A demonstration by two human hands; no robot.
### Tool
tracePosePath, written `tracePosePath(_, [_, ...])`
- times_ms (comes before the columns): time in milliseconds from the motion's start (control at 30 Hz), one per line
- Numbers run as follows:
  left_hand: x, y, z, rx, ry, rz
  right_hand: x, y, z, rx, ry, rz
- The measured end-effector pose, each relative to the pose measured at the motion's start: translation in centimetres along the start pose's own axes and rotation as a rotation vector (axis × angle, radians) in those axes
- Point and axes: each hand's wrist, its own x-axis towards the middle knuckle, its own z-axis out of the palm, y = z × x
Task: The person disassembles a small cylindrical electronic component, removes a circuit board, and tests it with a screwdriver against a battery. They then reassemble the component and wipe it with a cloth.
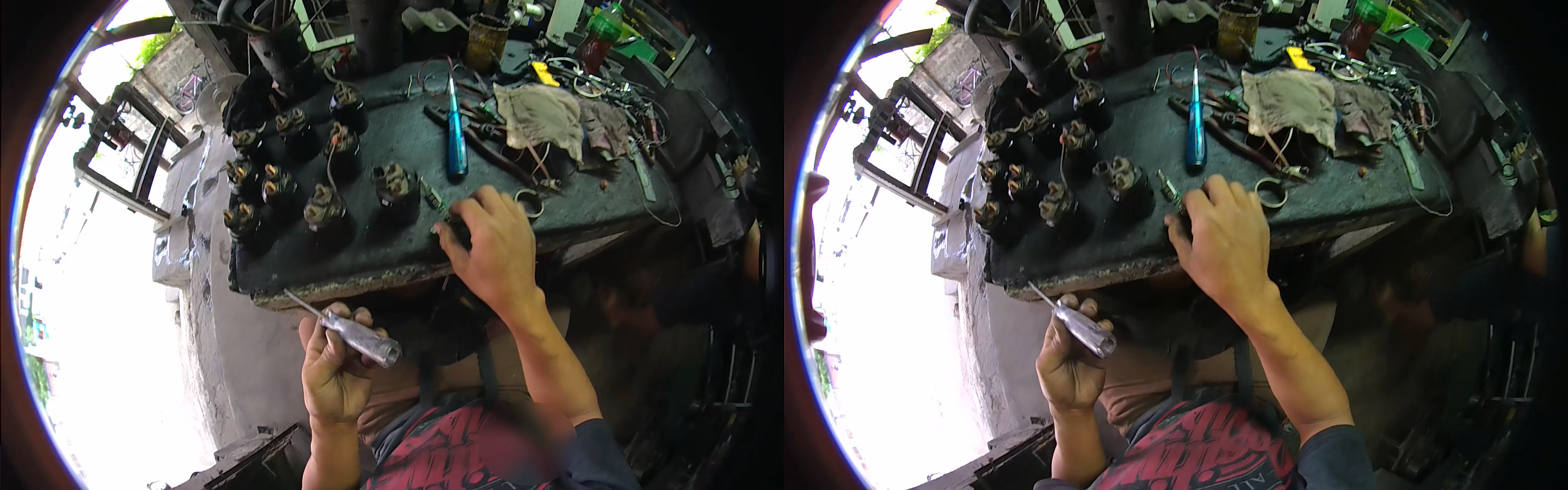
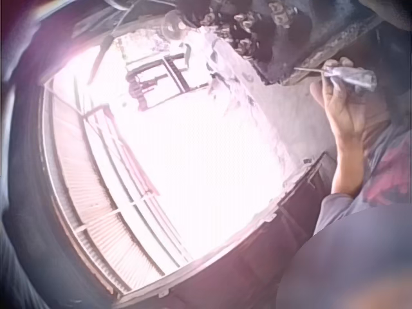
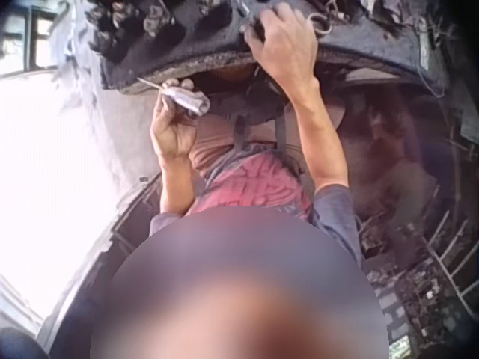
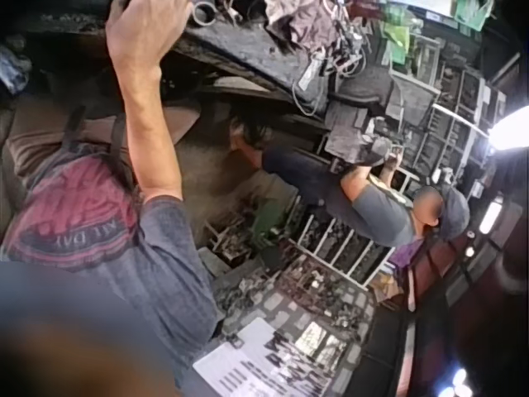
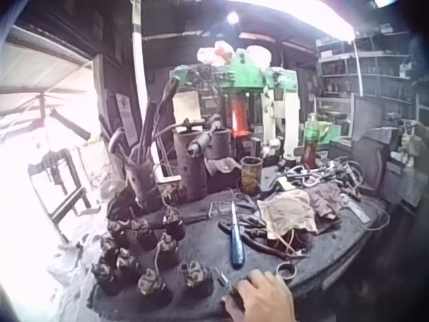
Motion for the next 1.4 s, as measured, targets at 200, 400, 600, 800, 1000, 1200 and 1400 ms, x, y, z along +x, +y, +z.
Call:
tracePosePath(200, [-0.9, 0.8, 1.4, -0.319, -0.045, -0.045, 0.0, 0.4, 0.8, -0.011, -0.014, 0.067])
tracePosePath(400, [-1.4, 1.5, 3.6, -0.445, -0.122, -0.131, 0.1, 0.9, 0.7, 0.102, 0.061, 0.116])
tracePosePath(600, [-1.8, 1.0, 3.6, -0.451, -0.036, -0.163, -2.9, 0.8, -5.0, 0.748, 0.125, 0.300])
tracePosePath(800, [-1.4, -0.3, 2.7, -0.203, 0.035, -0.073, -6.9, -0.7, -9.4, 1.097, 0.047, 0.118])
tracePosePath(1000, [-1.1, -1.5, 1.9, 0.097, 0.046, 0.096, -7.2, -0.5, -9.8, 0.981, -0.066, 0.109])
tracePosePath(1200, [-0.7, -2.0, 2.1, 0.437, -0.045, 0.152, -7.3, -0.1, -7.8, 0.993, -0.080, 0.098])
tracePosePath(1400, [-0.6, -2.7, 3.0, 0.611, 0.030, 0.225, -7.8, -0.4, -6.0, 1.115, -0.141, 0.170])
